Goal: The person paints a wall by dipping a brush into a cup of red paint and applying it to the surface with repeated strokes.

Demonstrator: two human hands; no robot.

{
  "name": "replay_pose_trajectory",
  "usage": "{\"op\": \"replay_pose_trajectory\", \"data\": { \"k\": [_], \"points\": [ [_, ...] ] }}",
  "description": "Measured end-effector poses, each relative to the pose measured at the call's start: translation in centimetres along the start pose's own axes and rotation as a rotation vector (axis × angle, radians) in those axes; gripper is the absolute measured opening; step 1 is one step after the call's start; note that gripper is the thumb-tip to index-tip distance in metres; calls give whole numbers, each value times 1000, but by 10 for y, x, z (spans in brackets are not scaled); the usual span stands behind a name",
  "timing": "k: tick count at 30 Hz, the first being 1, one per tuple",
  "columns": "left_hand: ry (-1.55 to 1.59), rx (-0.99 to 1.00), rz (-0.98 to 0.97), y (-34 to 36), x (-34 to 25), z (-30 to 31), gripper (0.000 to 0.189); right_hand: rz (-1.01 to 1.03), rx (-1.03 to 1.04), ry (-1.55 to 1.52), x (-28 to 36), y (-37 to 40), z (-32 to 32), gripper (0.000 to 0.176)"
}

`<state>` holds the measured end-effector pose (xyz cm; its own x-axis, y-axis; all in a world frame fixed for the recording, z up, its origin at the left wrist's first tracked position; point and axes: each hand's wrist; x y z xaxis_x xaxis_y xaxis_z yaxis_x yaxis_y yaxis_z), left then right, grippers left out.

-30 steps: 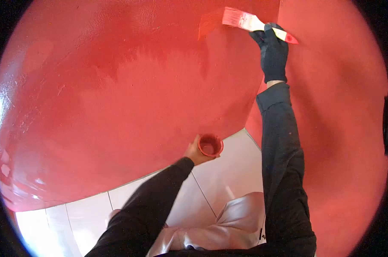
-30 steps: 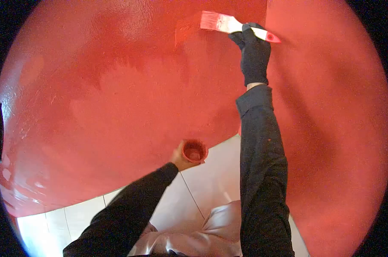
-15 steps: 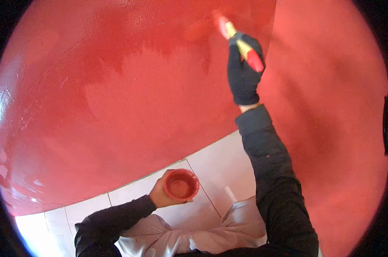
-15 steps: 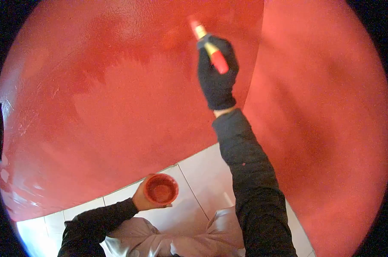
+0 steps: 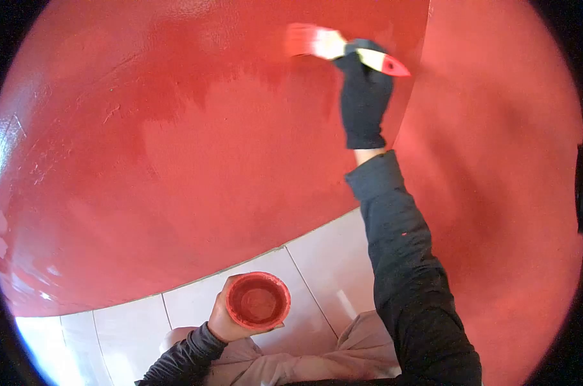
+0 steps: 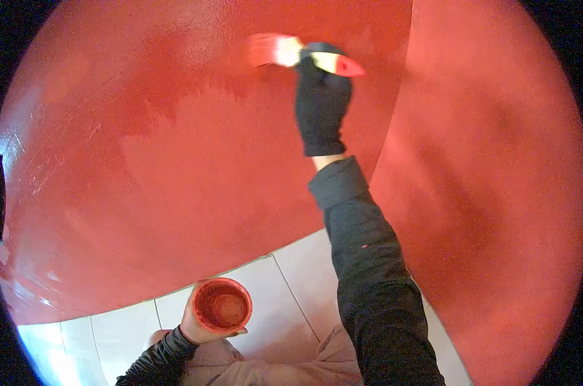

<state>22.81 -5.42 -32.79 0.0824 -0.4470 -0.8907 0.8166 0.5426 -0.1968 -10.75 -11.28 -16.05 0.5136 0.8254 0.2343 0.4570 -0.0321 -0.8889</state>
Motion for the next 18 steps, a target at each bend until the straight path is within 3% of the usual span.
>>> {"op": "replay_pose_trajectory", "data": {
  "k": [1,3,6,8,11,13,18],
  "points": [
    [-1,18,7,1,0,0,90,13,-97,11,-4,-3,6,4],
    [23,13,-11,1,2,-1,90,240,-145,193,-1,1,2,4],
    [51,29,-15,1,2,-2,90,300,390,311,7,29,-8,13],
    [56,38,-12,2,2,-2,90,394,611,270,14,58,-16,15],
    [79,24,-22,1,4,-2,90,322,697,139,24,65,-13,14],
    [86,37,-11,2,5,-1,90,115,411,22,3,48,-9,10],
    [93,36,5,3,4,0,90,157,157,189,-4,-32,16,8]
  ]
}}
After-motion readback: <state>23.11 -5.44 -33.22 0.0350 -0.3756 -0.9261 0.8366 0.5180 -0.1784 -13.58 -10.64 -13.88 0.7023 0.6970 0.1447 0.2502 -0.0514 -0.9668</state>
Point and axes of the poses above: each hand's wrist, its own y-axis away from the middle knuckle, its own z-axis out of the back of the hand, x = y × z, and after that the axes turned 5 degrees about x, right-handed
